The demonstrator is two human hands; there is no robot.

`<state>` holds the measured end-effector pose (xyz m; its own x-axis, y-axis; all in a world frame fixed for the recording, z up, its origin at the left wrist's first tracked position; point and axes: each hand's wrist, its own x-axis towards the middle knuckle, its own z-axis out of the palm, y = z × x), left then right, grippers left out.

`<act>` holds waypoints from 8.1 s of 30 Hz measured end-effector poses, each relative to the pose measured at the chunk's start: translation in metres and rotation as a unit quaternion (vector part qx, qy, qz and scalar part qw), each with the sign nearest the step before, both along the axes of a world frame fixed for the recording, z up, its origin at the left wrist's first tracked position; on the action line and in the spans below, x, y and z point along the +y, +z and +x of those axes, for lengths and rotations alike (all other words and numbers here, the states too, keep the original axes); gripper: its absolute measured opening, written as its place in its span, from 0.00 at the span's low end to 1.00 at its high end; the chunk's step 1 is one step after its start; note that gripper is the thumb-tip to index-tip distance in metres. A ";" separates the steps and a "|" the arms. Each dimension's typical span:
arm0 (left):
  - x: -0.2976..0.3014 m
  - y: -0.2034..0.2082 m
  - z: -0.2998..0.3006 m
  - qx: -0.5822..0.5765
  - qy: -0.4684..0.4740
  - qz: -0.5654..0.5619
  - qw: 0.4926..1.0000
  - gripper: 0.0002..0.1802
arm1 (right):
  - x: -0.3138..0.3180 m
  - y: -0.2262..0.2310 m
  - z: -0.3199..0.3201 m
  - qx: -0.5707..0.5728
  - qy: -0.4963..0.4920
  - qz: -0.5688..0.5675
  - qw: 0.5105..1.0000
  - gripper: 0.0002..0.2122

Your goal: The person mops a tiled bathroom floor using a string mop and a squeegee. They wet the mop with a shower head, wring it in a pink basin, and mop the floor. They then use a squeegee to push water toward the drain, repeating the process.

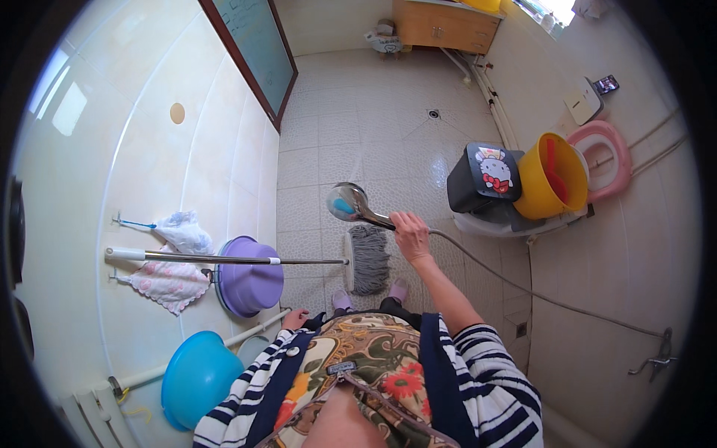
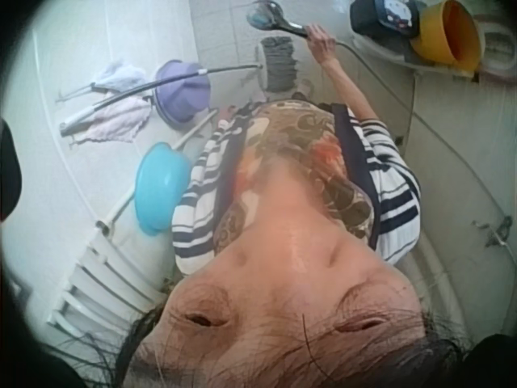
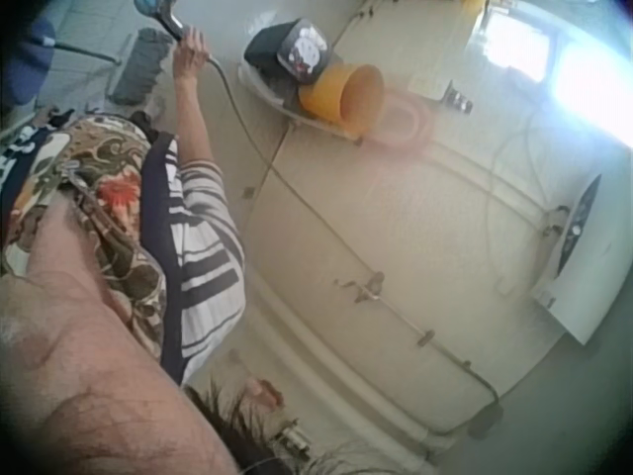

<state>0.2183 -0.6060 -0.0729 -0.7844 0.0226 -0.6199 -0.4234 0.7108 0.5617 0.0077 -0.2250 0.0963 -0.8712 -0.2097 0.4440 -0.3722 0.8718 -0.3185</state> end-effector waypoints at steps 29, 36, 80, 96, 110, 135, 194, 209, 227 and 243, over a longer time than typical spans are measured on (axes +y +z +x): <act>-0.019 -0.030 -0.015 -0.024 -0.082 -0.007 0.996 0.18 | 0.030 0.015 -0.018 0.044 -0.108 0.026 0.993 0.08; -0.025 -0.046 -0.009 -0.017 -0.066 0.038 0.997 0.19 | 0.042 0.011 -0.016 0.051 -0.166 0.038 0.984 0.08; -0.038 0.023 0.043 -0.040 0.045 0.027 0.998 0.17 | -0.042 -0.033 0.028 -0.195 0.068 -0.183 0.961 0.18; -0.026 0.027 0.039 -0.014 -0.084 0.029 0.996 0.17 | 0.012 -0.049 0.165 -0.154 -0.062 -0.129 0.978 0.14; 0.001 0.020 0.154 -0.053 -0.158 -0.025 0.986 0.16 | 0.176 -0.069 0.374 -0.165 -0.240 -0.079 0.953 0.12; 0.021 0.072 0.133 -0.075 -0.184 -0.078 0.977 0.17 | 0.222 -0.117 0.458 -0.144 -0.442 -0.023 0.885 0.08; 0.381 0.134 0.298 -0.079 0.170 -0.341 0.921 0.05 | 0.218 -0.033 0.164 -0.354 0.116 -0.365 0.853 0.17; 0.528 0.121 0.427 -0.116 0.382 -0.188 0.897 0.10 | 0.204 -0.032 0.280 -0.439 0.297 -0.288 0.798 0.13; 0.594 0.105 0.543 -0.055 0.441 -0.175 0.879 0.08 | 0.190 -0.016 0.458 -0.432 0.511 -0.141 0.730 0.15; 0.576 0.097 0.555 -0.085 0.412 -0.146 0.895 0.11 | 0.197 -0.010 0.417 -0.266 0.286 -0.178 0.903 0.19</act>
<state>0.7733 -0.0302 0.0242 -0.3540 -0.7036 -0.6161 -0.9333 0.2235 0.2810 0.4250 -0.0280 0.0860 -0.7750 -0.6197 0.1236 -0.4415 0.3912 -0.8075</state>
